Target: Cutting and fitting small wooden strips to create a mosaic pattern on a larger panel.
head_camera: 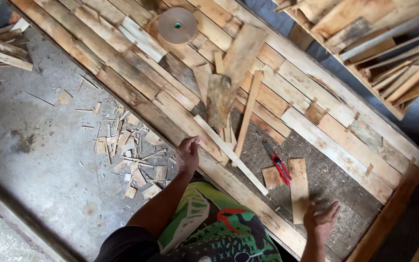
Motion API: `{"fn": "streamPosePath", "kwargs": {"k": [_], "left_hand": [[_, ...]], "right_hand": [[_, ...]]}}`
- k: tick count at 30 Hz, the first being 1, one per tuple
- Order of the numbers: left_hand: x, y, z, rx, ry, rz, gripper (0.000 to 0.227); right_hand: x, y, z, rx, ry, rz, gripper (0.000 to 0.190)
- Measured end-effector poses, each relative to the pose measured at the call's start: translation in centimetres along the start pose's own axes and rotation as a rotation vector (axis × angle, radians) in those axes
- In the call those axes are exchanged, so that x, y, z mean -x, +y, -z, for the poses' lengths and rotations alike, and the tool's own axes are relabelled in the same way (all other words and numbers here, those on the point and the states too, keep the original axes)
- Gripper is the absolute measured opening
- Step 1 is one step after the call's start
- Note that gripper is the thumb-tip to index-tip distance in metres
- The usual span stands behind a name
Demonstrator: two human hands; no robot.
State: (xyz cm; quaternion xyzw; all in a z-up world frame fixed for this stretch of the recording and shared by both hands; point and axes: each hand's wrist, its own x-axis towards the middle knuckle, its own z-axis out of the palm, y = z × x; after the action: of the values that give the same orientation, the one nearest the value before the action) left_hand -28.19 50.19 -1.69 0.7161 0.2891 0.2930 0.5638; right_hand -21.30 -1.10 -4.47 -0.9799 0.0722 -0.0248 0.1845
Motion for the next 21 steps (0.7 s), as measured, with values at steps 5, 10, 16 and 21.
{"fn": "streamPosePath", "kwargs": {"k": [5, 10, 16, 21], "left_hand": [[-7.6, -1.7, 1.8, -0.029, 0.061, -0.012, 0.008], [-13.0, -4.4, 2.7, -0.176, 0.037, 0.122, 0.021], [-14.0, -6.4, 3.1, -0.098, 0.040, 0.188, 0.029], [-10.5, -10.2, 3.5, 0.126, -0.042, 0.136, 0.015]], "right_hand": [[3.7, -8.9, -1.0, 0.090, 0.096, 0.010, 0.063], [7.2, -15.6, -1.0, -0.096, 0.016, -0.086, 0.026], [8.3, -17.3, -1.8, -0.211, -0.038, -0.218, 0.015], [8.0, -16.2, -1.7, -0.200, 0.053, -0.084, 0.015]]}}
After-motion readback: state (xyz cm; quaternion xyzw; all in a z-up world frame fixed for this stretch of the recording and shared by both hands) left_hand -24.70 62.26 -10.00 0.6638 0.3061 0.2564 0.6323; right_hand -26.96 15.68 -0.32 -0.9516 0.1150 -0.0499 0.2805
